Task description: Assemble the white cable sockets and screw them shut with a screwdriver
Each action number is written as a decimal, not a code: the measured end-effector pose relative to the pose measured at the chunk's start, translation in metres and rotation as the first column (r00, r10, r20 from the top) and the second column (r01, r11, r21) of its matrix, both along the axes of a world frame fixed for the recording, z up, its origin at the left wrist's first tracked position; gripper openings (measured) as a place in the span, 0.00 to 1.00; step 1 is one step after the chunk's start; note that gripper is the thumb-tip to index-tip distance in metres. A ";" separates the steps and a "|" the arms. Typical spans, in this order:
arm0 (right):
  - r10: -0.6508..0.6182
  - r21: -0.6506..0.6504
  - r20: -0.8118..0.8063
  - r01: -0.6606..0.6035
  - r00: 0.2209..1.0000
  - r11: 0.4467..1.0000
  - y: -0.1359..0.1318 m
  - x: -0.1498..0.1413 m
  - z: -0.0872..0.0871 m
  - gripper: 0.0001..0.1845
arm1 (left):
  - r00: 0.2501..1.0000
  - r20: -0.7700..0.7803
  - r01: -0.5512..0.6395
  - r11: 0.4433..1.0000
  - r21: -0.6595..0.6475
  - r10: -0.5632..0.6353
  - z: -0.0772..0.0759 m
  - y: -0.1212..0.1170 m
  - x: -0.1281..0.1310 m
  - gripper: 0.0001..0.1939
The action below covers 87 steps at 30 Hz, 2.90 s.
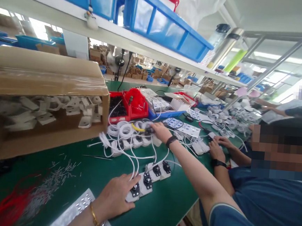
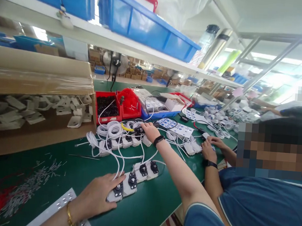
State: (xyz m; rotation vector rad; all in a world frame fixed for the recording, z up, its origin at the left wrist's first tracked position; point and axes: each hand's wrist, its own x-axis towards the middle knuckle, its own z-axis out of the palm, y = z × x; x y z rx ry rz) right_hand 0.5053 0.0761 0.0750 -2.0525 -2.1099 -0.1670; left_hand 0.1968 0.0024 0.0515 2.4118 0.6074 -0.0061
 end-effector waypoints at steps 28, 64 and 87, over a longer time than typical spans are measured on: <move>0.442 0.492 -0.854 0.702 0.275 0.515 -0.192 -0.127 0.160 0.17 | 0.824 0.555 -0.028 0.987 -0.160 0.113 0.085 -0.057 -0.011 0.21; -0.437 -0.295 -0.842 0.408 0.316 0.864 -0.214 -0.048 -0.007 0.28 | 0.996 0.077 0.004 0.898 0.439 -0.042 0.001 -0.034 0.097 0.30; -0.520 -0.388 -0.634 0.347 0.572 0.854 -0.226 -0.070 -0.016 0.30 | 0.995 -0.012 0.100 0.910 0.403 -0.103 0.003 0.005 -0.034 0.43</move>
